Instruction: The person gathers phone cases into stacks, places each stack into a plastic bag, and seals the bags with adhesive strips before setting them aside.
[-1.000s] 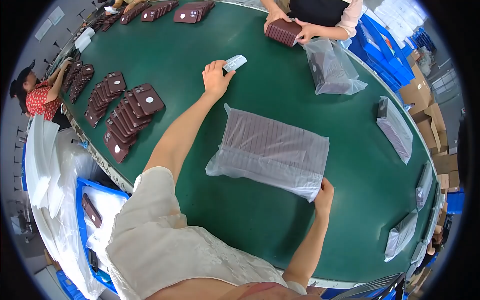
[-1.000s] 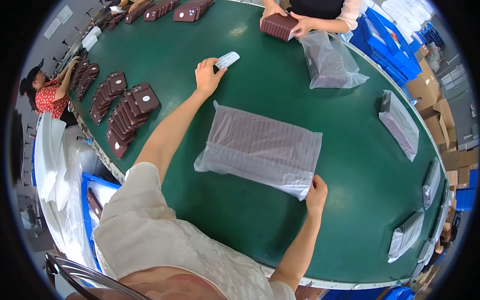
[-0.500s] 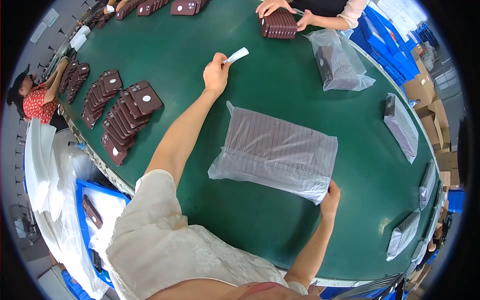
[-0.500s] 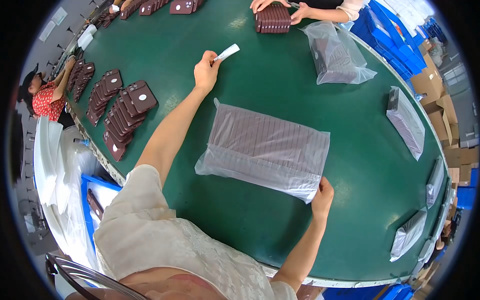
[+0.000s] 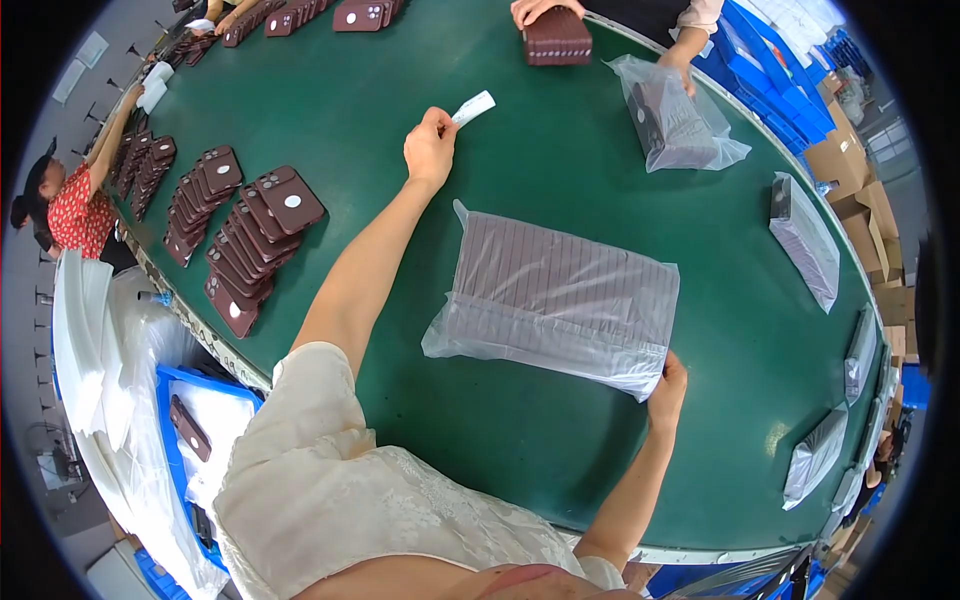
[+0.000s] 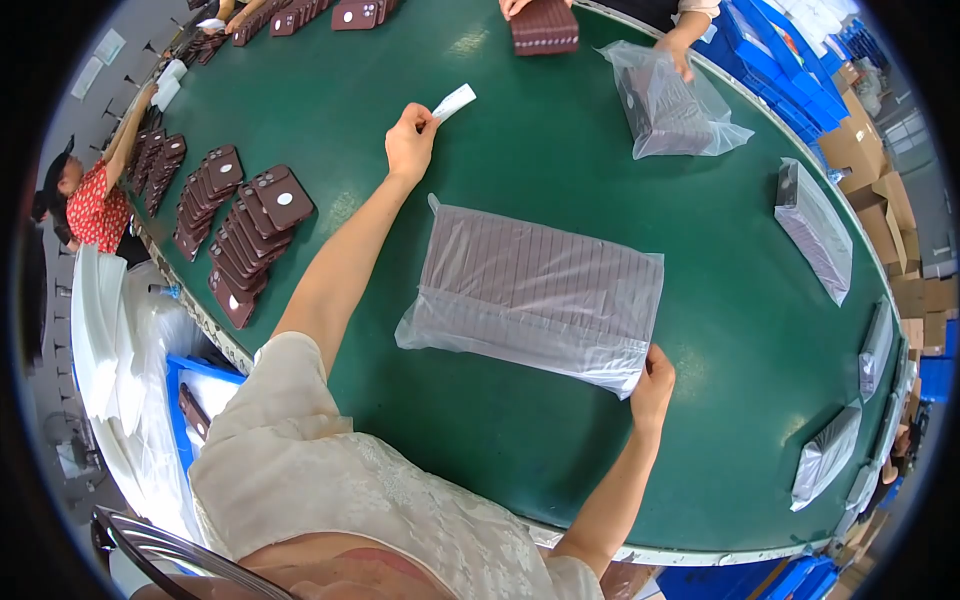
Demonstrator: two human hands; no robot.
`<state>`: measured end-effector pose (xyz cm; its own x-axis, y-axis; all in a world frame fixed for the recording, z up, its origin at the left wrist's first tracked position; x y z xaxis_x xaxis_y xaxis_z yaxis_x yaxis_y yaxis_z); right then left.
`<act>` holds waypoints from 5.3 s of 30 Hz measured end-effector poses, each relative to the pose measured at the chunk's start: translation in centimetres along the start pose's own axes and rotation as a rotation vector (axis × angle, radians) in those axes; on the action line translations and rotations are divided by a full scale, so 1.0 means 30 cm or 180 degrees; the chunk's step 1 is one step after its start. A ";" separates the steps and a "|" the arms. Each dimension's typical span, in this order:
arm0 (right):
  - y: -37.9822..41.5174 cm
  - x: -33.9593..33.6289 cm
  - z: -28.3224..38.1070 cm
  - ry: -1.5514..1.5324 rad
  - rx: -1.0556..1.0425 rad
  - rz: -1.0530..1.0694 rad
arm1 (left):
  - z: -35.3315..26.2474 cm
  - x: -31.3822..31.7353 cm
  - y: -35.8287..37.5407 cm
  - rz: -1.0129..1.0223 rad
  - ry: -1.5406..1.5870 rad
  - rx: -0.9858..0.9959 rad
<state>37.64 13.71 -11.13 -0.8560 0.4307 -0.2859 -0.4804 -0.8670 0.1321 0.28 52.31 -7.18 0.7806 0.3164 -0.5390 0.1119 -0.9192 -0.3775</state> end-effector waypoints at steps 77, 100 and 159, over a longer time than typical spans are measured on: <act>0.077 0.230 0.450 0.4494 -0.1960 0.0091 | 0.288 -1.696 1.450 -0.1158 0.2461 -0.1752; 0.325 0.714 0.739 0.2221 -0.2652 0.2627 | -0.353 -1.048 1.130 -0.0257 0.1422 0.0517; 0.501 1.026 0.663 0.0347 -0.2565 0.1676 | -0.139 -1.011 0.925 0.0124 0.0527 0.0024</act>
<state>0.28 18.91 0.94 -0.8822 -0.0523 -0.4680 0.2694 -0.8712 -0.4104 -17.72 16.24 1.85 0.8751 0.2368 -0.4221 0.0753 -0.9281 -0.3647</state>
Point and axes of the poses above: each hand's wrist, its own y-axis away from the middle knuckle, its own x-axis out of the palm, z = x × y, the point moved 7 cm from there along -y, towards the middle knuckle, and after that the axes turned 2 degrees about z, right-handed, at the moved point
